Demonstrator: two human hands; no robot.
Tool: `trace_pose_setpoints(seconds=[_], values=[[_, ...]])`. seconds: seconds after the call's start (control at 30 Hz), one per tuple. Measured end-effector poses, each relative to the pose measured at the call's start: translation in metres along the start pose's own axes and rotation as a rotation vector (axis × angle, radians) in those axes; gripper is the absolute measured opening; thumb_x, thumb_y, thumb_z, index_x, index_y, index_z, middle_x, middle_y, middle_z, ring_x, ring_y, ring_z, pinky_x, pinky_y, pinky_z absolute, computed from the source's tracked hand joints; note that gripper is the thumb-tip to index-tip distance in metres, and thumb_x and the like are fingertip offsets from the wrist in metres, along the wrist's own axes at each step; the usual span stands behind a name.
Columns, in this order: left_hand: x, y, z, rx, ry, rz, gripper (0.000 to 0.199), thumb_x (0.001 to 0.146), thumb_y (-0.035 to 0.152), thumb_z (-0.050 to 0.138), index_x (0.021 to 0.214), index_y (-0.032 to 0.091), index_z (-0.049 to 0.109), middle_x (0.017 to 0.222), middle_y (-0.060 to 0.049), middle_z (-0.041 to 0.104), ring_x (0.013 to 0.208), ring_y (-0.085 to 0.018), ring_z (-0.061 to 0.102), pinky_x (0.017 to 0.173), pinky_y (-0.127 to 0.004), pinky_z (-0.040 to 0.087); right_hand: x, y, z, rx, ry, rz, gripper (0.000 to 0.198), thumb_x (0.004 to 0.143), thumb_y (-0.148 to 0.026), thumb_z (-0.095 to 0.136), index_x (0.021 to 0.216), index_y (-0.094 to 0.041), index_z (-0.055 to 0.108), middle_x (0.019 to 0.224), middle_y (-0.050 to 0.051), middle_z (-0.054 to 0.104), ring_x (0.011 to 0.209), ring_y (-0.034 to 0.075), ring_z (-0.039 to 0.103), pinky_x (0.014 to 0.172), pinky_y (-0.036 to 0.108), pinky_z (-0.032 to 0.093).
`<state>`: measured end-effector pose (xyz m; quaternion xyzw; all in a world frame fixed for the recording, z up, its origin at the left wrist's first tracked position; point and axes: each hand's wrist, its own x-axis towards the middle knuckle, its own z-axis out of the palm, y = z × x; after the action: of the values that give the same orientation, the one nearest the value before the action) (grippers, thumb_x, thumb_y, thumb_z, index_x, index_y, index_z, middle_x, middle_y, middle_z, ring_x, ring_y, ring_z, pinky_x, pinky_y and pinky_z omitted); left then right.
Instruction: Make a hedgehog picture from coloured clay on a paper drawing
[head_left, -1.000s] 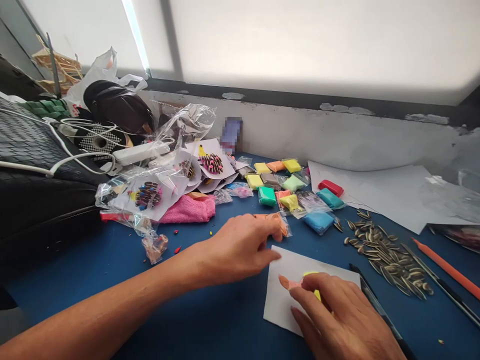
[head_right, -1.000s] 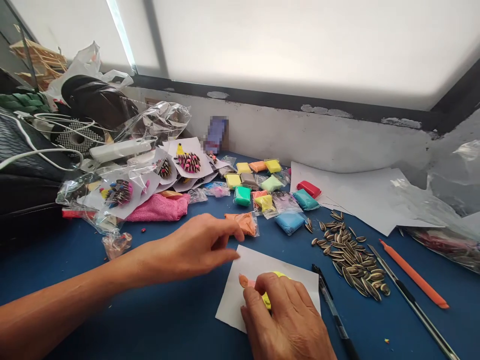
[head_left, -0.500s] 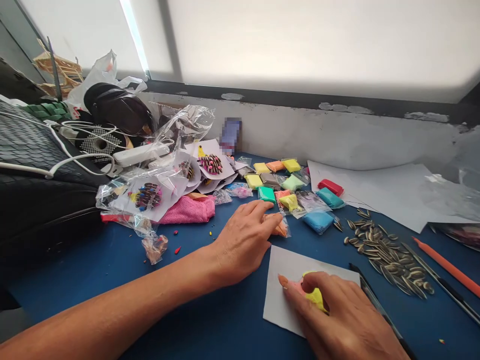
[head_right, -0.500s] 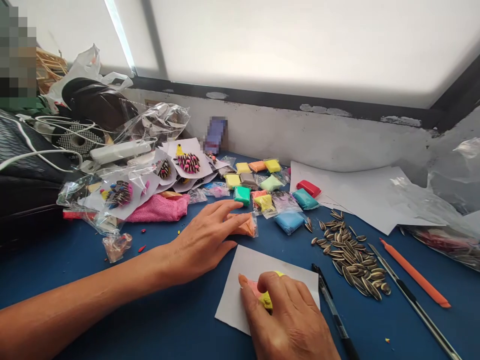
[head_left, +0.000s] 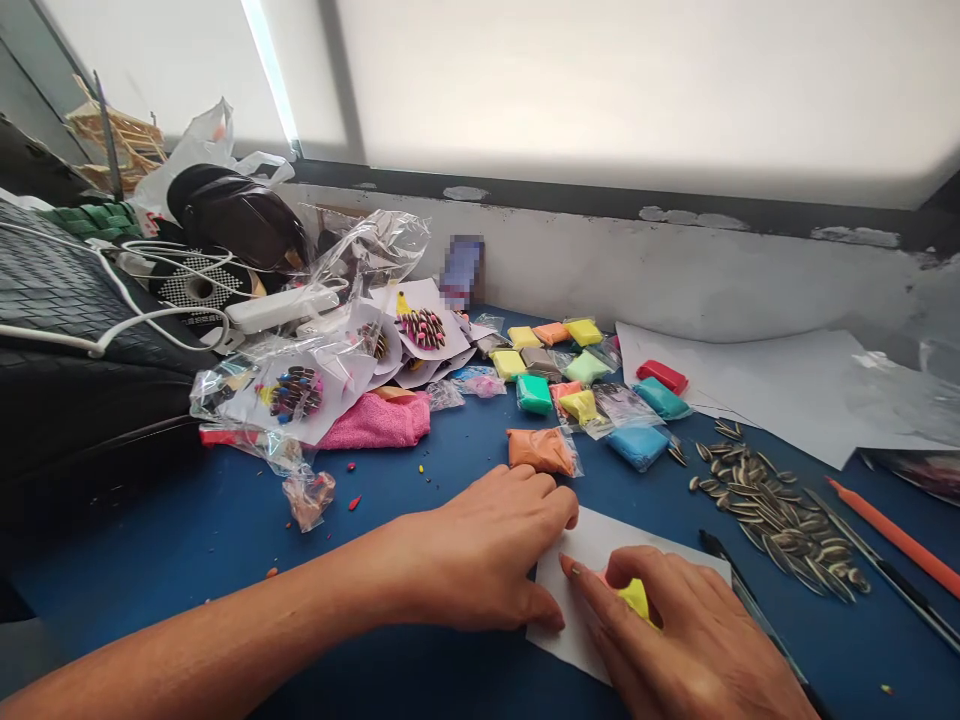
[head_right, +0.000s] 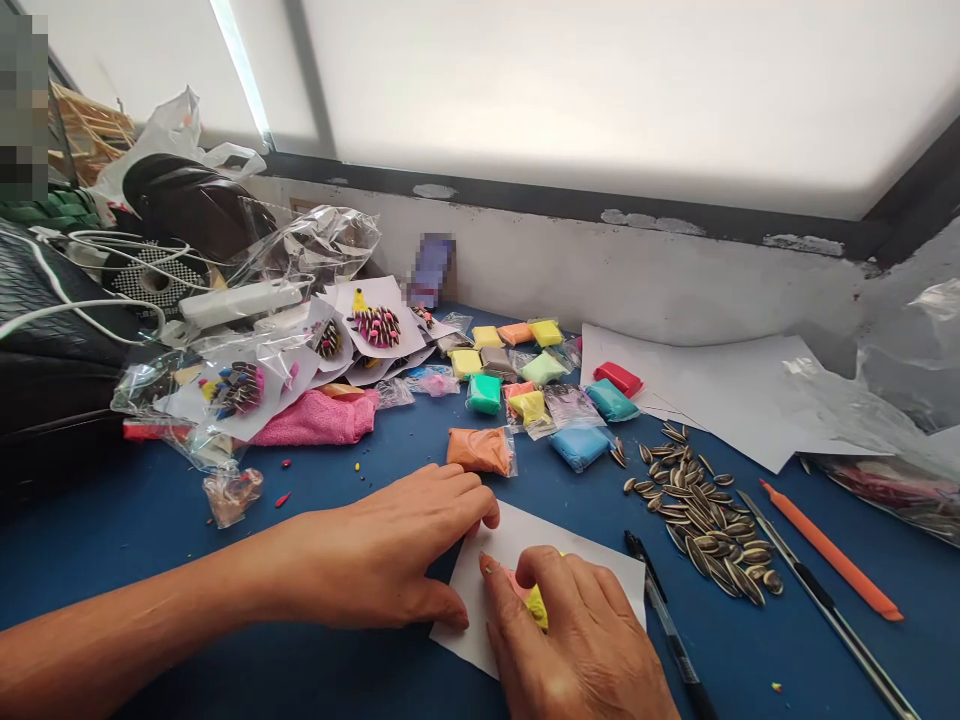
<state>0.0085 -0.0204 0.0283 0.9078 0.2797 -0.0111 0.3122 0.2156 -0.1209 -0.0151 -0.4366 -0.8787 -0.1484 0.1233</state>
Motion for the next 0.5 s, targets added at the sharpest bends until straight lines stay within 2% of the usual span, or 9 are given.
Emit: trace_pose_setpoints(seconds=[0.23,0.5], values=[[0.0019,-0.0002,0.0003,0.064,-0.018,0.027,0.042,0.079,0.036,0.075,0.110,0.016,0.054,0.113,-0.007,0.054,0.109,-0.025,0.050,0.091,-0.036,0.041,0.0060,-0.0044,0.0017,0.026,-0.015,0.043,0.033,0.098,-0.030,0.045,0.122,-0.019,0.064,0.090,0.009,0.063,0.076,0.016,0.063,0.067,0.029,0.052],[0.0025,-0.0009,0.0008,0.073,-0.010,0.035,0.045,0.078,0.038,0.076,0.111,0.016,0.055,0.111,-0.007,0.055,0.107,-0.024,0.050,0.091,-0.036,0.040,0.0023,0.0031,-0.0048,0.015,0.077,0.056,0.029,0.095,-0.028,0.052,0.117,-0.020,0.068,0.093,0.009,0.064,0.078,0.017,0.063,0.068,0.030,0.051]])
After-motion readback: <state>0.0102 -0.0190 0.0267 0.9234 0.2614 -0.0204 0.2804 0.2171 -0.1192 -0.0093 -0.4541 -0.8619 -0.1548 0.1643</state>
